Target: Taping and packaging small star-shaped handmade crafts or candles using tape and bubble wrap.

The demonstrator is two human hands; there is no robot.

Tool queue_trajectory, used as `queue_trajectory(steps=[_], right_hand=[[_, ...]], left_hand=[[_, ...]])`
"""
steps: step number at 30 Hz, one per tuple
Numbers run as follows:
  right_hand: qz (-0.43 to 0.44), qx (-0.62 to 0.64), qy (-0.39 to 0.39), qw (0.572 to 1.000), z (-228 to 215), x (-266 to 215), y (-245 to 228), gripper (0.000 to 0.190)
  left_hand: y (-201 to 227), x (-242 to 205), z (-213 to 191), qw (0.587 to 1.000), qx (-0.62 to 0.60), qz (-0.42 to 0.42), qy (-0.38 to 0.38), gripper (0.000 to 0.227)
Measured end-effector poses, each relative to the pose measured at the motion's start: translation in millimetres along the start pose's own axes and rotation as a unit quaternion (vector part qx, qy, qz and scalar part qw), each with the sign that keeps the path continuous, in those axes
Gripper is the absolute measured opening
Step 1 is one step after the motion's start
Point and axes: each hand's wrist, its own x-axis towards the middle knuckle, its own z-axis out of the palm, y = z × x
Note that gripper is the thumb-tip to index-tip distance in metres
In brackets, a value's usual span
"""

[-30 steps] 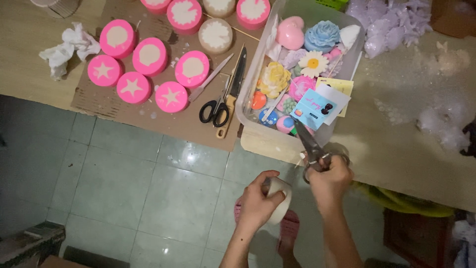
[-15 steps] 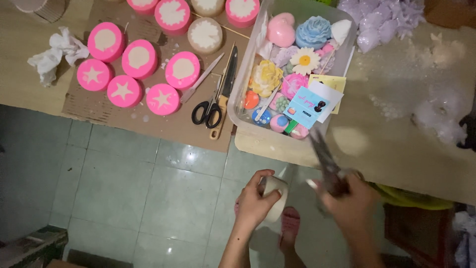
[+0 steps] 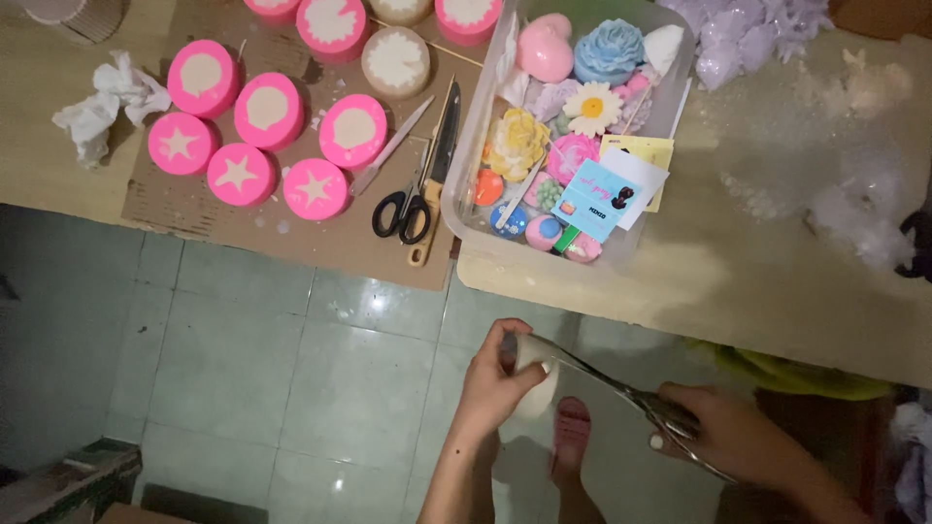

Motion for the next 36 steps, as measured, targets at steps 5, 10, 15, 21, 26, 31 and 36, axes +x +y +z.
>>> queue_trajectory(steps=[5,10,15,21,26,31,36], right_hand=[[-0.019,-0.043,-0.023,0.999,-7.9,-0.3,13.9,0.047],[-0.014,0.014,-0.010,1.000,-5.2,14.2,18.4,0.044],[-0.059,0.025,-0.002,0.998,-0.9,38.0,11.0,0.046],[-0.061,0.008,-0.022,0.998,-7.6,42.1,-8.7,0.038],[-0.081,0.037,0.000,0.996,-9.3,41.7,-6.5,0.038],[-0.029,-0.032,-0.013,0.999,-10.7,41.3,-7.7,0.043],[-0.080,0.052,0.002,0.995,-1.3,42.5,4.9,0.033]], left_hand=[[0.6,4.9,-5.2,0.994,-0.101,-0.010,-0.047,0.043],[-3.3,10.0,-7.2,0.988,-0.132,-0.049,-0.064,0.044],[-5.1,15.6,-9.9,0.993,-0.084,-0.021,-0.075,0.047],[-6.7,17.8,-13.8,0.995,-0.054,-0.047,-0.073,0.049],[-7.4,20.2,-16.5,0.990,-0.100,-0.013,-0.099,0.048],[5.5,18.4,-17.6,0.994,-0.029,-0.051,-0.091,0.050],[0.4,17.1,-29.3,0.991,-0.035,-0.022,-0.127,0.049]])
